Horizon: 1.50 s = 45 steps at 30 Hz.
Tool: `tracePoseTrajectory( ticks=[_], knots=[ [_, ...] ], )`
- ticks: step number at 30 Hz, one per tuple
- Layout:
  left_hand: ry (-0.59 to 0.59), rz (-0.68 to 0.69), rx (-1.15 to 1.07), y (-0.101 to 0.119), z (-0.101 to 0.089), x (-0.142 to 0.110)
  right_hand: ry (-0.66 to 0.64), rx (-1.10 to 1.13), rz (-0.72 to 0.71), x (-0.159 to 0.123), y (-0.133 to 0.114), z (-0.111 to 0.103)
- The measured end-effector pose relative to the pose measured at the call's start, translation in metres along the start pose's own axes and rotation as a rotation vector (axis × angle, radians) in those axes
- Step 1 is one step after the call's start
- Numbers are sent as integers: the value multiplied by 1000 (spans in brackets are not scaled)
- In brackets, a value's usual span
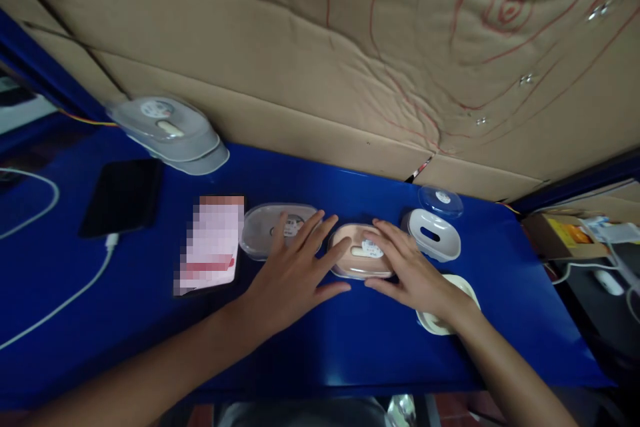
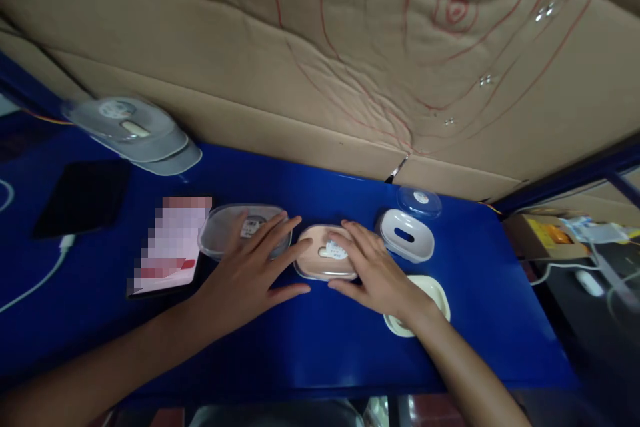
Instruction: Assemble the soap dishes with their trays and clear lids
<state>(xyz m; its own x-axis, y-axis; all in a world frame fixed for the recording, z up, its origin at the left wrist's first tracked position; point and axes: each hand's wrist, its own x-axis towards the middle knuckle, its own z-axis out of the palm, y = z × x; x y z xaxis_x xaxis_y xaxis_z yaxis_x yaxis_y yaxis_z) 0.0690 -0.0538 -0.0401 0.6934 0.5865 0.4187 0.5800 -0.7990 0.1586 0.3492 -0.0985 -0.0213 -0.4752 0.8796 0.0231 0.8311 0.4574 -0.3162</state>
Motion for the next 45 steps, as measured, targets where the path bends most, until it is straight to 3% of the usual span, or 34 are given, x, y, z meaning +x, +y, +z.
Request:
tracePoseTrajectory(
  ticks=[3, 6, 11, 16, 20, 24, 27, 30, 36, 41, 45],
  knots=[
    [60, -125, 63, -5, -3, 1, 22, -96, 53, 10, 8, -10],
    [45, -210, 92, -10, -1, 0, 20, -149, 88, 21, 13, -18],
    [5, -195, 91, -9, 4, -1, -30, -80, 14, 25, -1, -19],
    [2, -117, 136, 0, 4, -6, -10, -46, 46, -7, -10, -31],
    [-9, -5, 166, 2, 6, -7, 76, -105, 190, -46, 19, -46],
    [17, 70, 164, 0, 9, -4, 126, -178, 329, -74, 66, -43],
    [32, 100, 161, -3, 9, -2, 148, -186, 323, -81, 91, -34],
    [29, 117, 136, -6, 10, 0, 209, -174, 256, -88, 99, -30],
    [5, 101, 96, -9, 10, 4, 389, -88, 205, -138, 65, -38],
    [-5, 86, 63, -5, 6, 6, 302, -38, 215, -181, 26, -18],
    [-13, 74, 66, -3, 5, 8, 295, -66, 243, -192, 16, 0]
  ],
)
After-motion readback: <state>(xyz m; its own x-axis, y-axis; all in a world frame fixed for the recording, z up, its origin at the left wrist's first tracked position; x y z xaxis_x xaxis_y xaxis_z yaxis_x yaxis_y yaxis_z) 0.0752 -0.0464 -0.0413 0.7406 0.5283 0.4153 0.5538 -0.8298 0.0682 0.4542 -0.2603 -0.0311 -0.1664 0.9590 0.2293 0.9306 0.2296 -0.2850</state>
